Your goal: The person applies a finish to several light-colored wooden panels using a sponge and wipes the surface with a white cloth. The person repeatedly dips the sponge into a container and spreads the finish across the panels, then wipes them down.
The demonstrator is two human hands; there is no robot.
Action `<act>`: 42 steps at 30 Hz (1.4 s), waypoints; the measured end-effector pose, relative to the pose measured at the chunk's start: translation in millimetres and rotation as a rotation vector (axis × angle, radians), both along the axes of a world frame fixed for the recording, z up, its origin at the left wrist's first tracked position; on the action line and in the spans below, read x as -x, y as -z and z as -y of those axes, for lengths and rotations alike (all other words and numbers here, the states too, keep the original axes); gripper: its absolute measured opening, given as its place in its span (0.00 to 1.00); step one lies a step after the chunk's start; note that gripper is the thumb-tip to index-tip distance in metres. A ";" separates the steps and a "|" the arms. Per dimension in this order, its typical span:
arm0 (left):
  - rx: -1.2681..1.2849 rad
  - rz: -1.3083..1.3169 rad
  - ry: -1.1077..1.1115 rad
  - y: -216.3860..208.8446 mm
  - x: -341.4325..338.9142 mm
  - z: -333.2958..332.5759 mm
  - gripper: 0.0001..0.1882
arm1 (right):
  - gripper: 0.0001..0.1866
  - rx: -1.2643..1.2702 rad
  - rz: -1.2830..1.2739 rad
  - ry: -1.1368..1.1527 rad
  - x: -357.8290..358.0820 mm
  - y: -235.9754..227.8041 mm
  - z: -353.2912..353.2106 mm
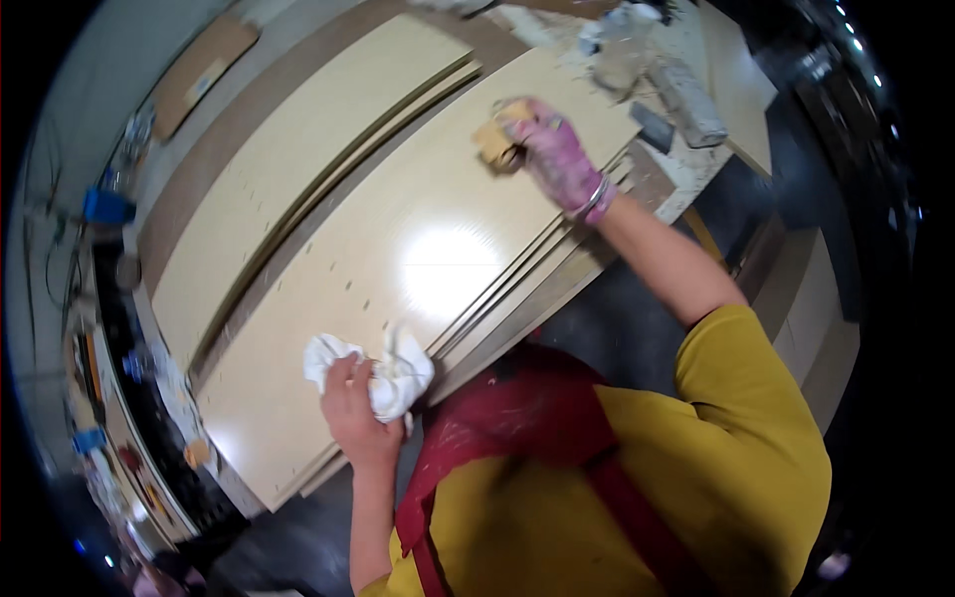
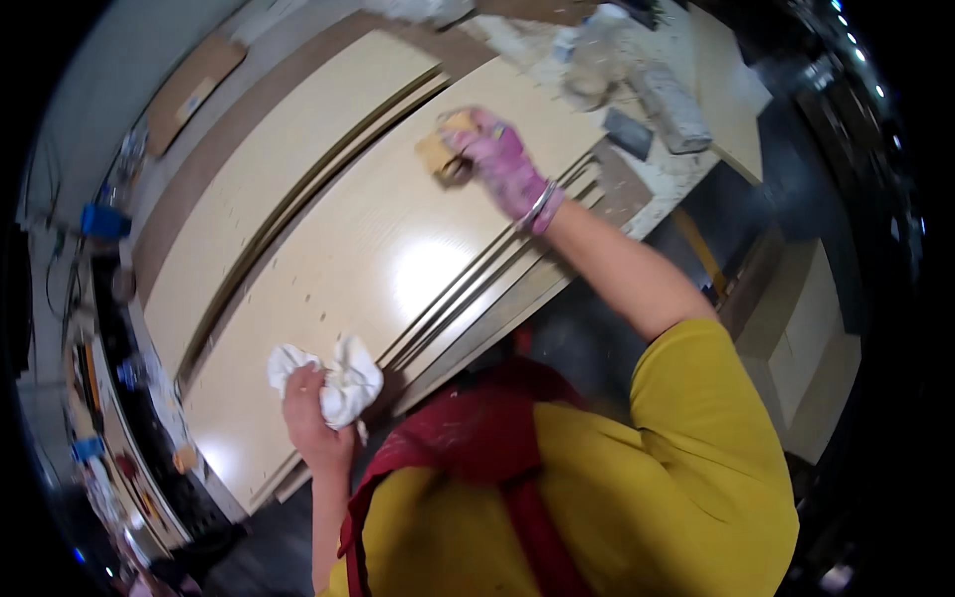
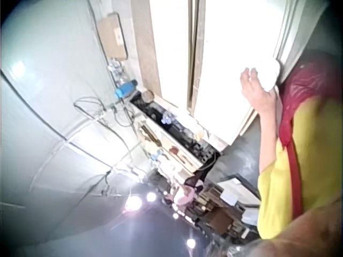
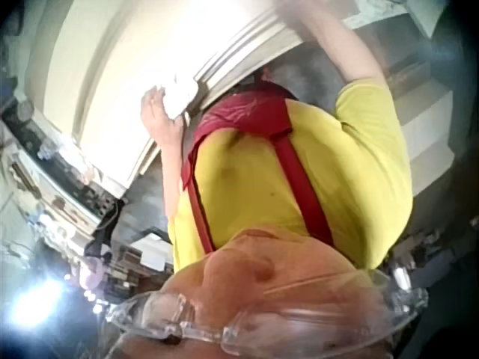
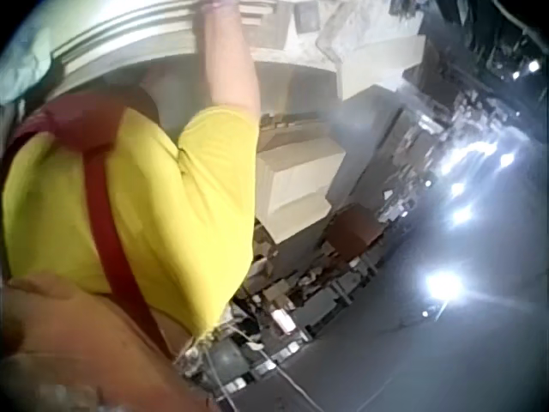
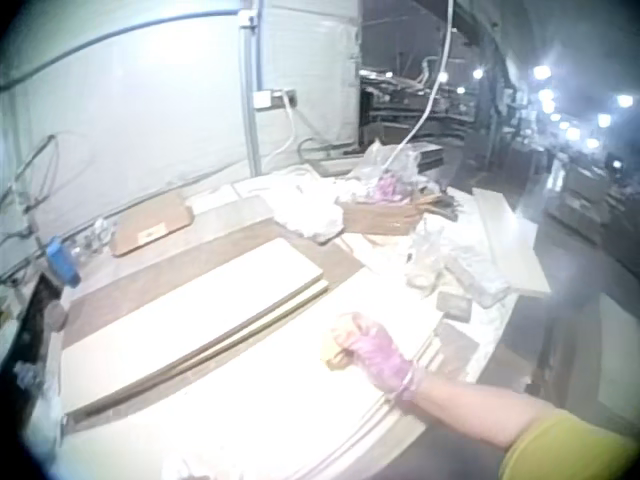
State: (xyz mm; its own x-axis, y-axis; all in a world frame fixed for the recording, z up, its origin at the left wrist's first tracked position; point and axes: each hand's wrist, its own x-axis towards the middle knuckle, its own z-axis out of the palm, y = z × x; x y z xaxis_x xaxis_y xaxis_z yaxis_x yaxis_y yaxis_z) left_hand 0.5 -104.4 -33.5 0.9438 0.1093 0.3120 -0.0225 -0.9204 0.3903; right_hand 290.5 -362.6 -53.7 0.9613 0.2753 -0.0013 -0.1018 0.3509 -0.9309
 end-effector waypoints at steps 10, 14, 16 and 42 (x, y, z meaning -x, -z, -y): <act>-0.349 -0.094 0.898 -26.2 -199.4 160.8 0.28 | 0.14 -0.222 -0.070 0.453 41.0 -2.9 199.3; -0.440 0.116 1.123 -11.2 -279.7 244.3 0.21 | 0.14 -0.237 -0.115 0.560 51.2 15.2 230.1; -0.287 0.042 1.173 -14.2 -321.4 276.6 0.20 | 0.15 0.136 -0.043 0.642 55.1 20.4 251.4; -0.153 -0.002 -0.178 0.0 -174.2 29.3 0.13 | 0.21 0.734 0.515 -0.021 -208.9 0.0 107.1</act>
